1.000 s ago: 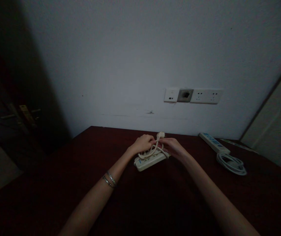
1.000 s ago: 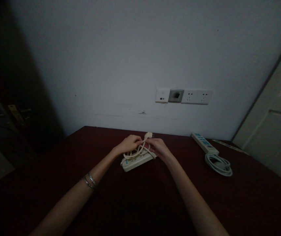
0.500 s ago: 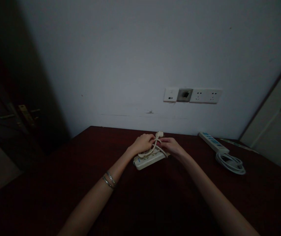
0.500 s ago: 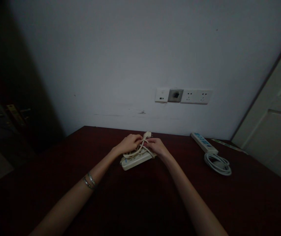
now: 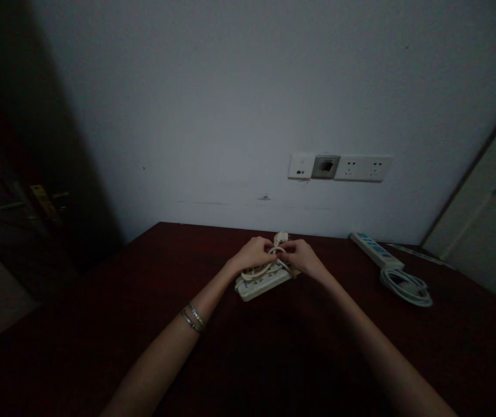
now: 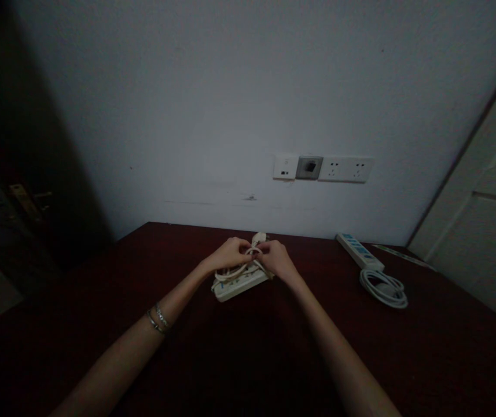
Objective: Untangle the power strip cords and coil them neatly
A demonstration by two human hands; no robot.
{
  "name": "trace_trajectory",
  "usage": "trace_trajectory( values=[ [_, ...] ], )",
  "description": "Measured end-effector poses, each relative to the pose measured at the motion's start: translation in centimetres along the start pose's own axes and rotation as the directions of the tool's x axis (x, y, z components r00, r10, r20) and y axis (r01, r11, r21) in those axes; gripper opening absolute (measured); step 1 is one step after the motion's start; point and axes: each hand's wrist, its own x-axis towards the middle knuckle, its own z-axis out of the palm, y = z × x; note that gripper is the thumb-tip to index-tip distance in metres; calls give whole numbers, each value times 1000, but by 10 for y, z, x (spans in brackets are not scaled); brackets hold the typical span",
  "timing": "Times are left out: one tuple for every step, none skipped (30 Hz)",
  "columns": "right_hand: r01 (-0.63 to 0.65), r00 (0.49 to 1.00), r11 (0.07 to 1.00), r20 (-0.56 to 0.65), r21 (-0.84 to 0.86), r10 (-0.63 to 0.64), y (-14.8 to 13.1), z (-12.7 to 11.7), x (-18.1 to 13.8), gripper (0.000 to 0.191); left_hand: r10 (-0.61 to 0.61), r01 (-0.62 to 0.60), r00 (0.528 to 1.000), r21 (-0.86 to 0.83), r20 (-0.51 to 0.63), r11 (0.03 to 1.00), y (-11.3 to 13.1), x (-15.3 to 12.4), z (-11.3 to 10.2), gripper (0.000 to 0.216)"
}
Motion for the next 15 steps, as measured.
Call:
trace_trajectory(
  values=[
    [1, 1000, 998, -25, -59, -2, -2, -1, -2, 10, -13, 13, 1000, 14, -1, 1000, 0, 0, 1, 31],
    [-2, 999, 994, -48, -106, -3, -4, -2, -4, 7, -24, 24, 1000, 27, -4, 999, 1, 0, 1, 29],
    [-8, 998, 989, -68, -149, -3, -7, -3, -6, 5, -31, 32, 999, 37, -7, 999, 1, 0, 1, 28],
    [-14, 996, 975, -94, -222, -7, -10, -5, -9, 4, -39, 39, 999, 42, -10, 998, 2, 0, 1, 27],
    [-25, 992, 950, -122, -310, -14, -14, -6, -11, 7, -46, 47, 999, 42, -14, 998, 2, 0, 0, 27],
    [-39, 989, 916, -148, -399, -22, -18, -7, -13, 15, -52, 53, 998, 38, -17, 998, 3, 0, 0, 27],
    [-54, 985, 877, -171, -477, -32, -21, -8, -15, 26, -56, 57, 998, 30, -18, 998, 3, -1, -1, 28],
    [-63, 981, 844, -188, -533, -45, -23, -9, -17, 36, -59, 59, 998, 22, -19, 998, 3, -1, -1, 28],
    [-60, 979, 825, -195, -562, -61, -25, -10, -17, 46, -60, 61, 998, 16, -19, 998, 3, -1, -2, 29],
    [-43, 977, 816, -193, -577, -85, -25, -11, -17, 53, -58, 58, 998, 12, -18, 998, 4, -1, -2, 30],
    [-12, 976, 812, -182, -584, -117, -24, -12, -17, 58, -51, 51, 999, 8, -16, 999, 4, 0, -2, 30],
    [28, 975, 811, -163, -585, -152, -21, -13, -16, 61, -40, 40, 999, 3, -13, 999, 4, 0, -2, 31],
    [74, 972, 812, -139, -578, -187, -18, -14, -14, 63, -25, 25, 1000, -3, -11, 1000, 4, 0, -3, 32],
    [122, 969, 816, -109, -565, -220, -13, -16, -12, 63, -6, 6, 1000, -10, -9, 1000, 4, 0, -3, 32],
    [166, 966, 821, -79, -546, -247, -9, -17, -10, 62, 14, -14, 1000, -18, -5, 1000, 3, -1, -3, 33]
  ],
)
